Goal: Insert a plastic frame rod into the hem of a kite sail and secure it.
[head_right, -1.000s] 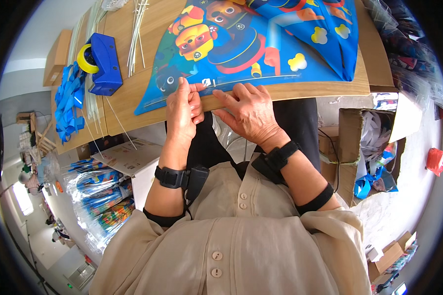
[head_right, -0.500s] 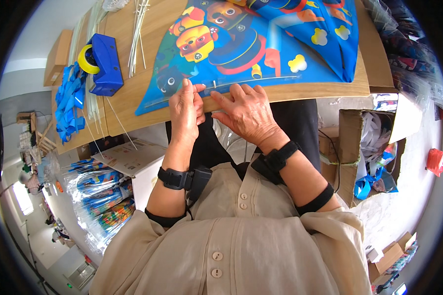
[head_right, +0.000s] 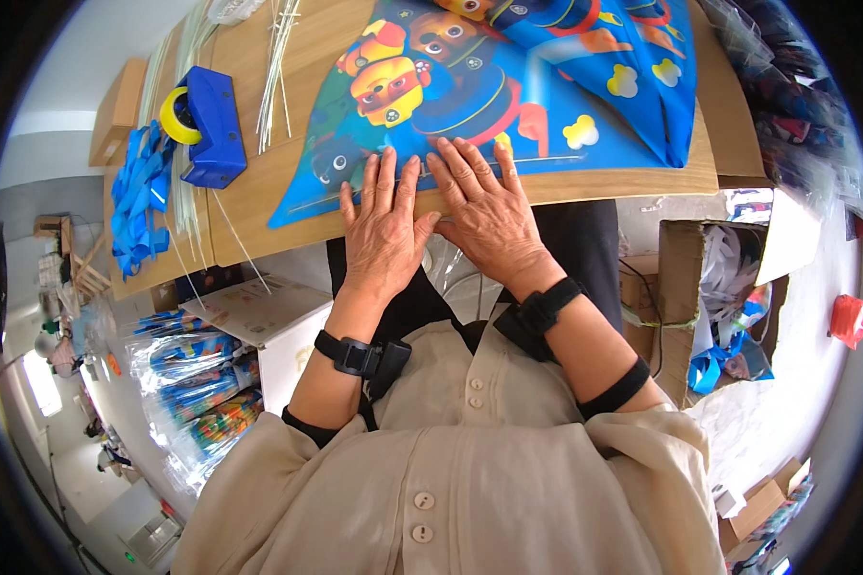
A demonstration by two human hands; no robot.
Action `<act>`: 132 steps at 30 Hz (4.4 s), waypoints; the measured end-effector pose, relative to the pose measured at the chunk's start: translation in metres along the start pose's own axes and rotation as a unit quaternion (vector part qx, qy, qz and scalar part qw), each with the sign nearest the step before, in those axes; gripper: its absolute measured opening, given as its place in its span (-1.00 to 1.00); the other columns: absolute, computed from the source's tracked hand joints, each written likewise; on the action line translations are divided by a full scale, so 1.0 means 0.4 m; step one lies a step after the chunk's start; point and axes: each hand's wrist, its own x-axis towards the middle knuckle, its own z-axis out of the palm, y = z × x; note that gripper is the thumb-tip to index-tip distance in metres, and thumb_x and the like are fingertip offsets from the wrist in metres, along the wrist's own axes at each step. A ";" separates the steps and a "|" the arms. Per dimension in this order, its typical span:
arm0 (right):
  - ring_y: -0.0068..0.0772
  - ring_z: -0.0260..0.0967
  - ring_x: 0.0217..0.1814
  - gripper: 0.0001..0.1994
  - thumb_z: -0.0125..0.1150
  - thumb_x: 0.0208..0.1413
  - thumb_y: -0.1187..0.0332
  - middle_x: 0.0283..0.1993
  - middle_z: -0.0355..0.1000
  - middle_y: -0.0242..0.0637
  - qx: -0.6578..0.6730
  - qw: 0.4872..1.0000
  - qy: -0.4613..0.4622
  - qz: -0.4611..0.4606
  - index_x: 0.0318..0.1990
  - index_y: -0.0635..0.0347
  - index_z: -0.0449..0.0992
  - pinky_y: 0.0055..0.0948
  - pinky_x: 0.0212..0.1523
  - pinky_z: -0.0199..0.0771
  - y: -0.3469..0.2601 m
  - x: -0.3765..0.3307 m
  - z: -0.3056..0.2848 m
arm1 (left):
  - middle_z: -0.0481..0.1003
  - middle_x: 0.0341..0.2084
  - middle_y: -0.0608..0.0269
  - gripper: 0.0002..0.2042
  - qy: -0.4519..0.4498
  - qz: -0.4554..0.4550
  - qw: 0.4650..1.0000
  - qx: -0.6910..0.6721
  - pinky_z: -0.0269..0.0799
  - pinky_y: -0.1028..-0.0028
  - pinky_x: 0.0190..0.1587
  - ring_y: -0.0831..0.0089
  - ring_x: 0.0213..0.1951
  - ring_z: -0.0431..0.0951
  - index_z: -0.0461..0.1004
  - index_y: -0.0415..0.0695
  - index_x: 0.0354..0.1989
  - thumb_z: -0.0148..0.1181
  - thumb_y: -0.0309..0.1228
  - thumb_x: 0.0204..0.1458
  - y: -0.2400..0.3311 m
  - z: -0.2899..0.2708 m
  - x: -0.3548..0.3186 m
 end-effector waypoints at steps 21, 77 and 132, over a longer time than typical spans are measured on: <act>-0.24 0.37 -0.11 -0.78 0.25 -0.17 0.39 -0.17 0.41 -0.30 -0.038 0.989 0.132 -0.052 -0.30 0.20 0.48 -0.31 -0.17 0.43 0.147 0.033 -0.053 | 0.29 0.03 0.00 -0.64 0.187 -0.180 0.964 -0.059 0.10 0.14 0.17 0.07 0.13 0.22 0.28 -0.22 0.04 0.07 -0.43 0.06 -0.271 -0.042 -0.135; -0.37 0.39 -0.41 -0.59 -0.02 -0.17 0.63 -0.51 0.39 -0.35 0.454 0.857 -0.025 0.240 -0.05 0.32 0.41 -0.38 -0.38 0.37 0.404 0.234 -0.145 | 0.41 -0.11 0.00 -0.69 0.090 0.016 0.978 -0.186 0.29 0.26 0.05 0.05 -0.02 0.37 0.41 -0.25 -0.13 0.19 -0.53 -0.12 -0.212 -0.071 0.298; -0.15 0.30 -0.02 -0.66 0.32 -0.23 0.39 -0.11 0.39 -0.26 0.085 0.987 0.136 -0.015 -0.19 0.15 0.47 -0.18 0.04 0.24 0.167 0.107 -0.086 | 0.31 -0.41 0.11 -0.88 0.069 0.048 0.995 0.054 0.39 0.24 -0.27 0.14 -0.25 0.40 0.31 -0.21 -0.40 0.01 -0.65 -0.14 -0.248 -0.089 0.050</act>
